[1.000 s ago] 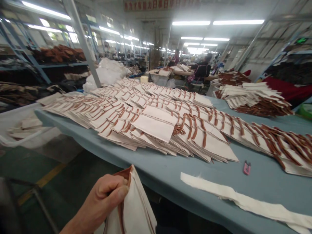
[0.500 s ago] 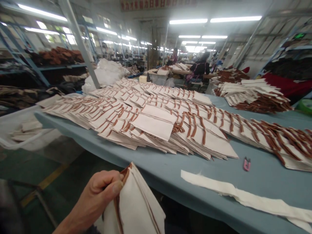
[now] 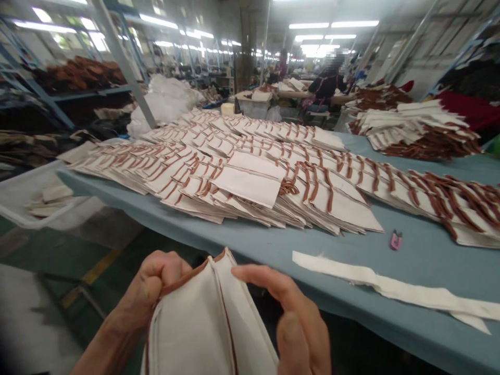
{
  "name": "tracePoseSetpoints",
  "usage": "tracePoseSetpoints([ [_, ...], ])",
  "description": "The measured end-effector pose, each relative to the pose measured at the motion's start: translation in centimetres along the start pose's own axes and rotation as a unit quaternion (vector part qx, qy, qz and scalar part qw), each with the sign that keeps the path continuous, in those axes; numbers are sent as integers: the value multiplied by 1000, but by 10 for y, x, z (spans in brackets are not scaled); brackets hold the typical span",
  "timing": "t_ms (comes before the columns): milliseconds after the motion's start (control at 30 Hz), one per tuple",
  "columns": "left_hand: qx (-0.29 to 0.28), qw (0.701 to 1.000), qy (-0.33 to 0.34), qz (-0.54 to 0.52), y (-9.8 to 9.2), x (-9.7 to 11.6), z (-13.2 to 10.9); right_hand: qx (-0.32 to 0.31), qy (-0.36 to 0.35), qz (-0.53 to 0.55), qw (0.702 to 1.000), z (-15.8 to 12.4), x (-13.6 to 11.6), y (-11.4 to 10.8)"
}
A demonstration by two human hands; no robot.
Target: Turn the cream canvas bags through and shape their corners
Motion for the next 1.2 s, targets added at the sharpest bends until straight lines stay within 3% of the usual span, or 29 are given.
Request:
tracePoseSetpoints([
  [100, -31, 999, 0, 20, 4, -1, 1, -27, -1, -3, 1000, 56, -11, 22],
  [200, -65, 995, -2, 71, 12, 3, 0, -78, -21, 48, 996, 92, -10, 48],
  [467, -31, 988, 15, 150, 17, 19, -1, -207, 15, 106, 973, 110, 35, 94],
  [567, -31, 986, 31, 160, 10, 23, -4, -217, 13, 98, 971, 112, 36, 90],
  [700, -41, 986, 39, 157, -8, 22, -12, -225, 8, 89, 970, 108, 24, 69],
  [933, -45, 972, 23, 230, -27, 25, -14, -301, -36, 18, 953, 110, -35, 51],
  [1067, -53, 931, 55, 357, -13, 39, -6, -320, -77, 1, 944, 116, -71, 47],
  [1200, -86, 892, 120, 428, 24, 49, -3, -340, -104, -34, 934, 116, -92, 49],
])
Point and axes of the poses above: each hand's wrist, its own z-axis towards the middle knuckle, its own y-axis out of the palm, x = y × z, the point moved 9 cm from there along z, towards the middle knuckle, and after that the axes turned 7 degrees about -y, right-handed, at the moved point
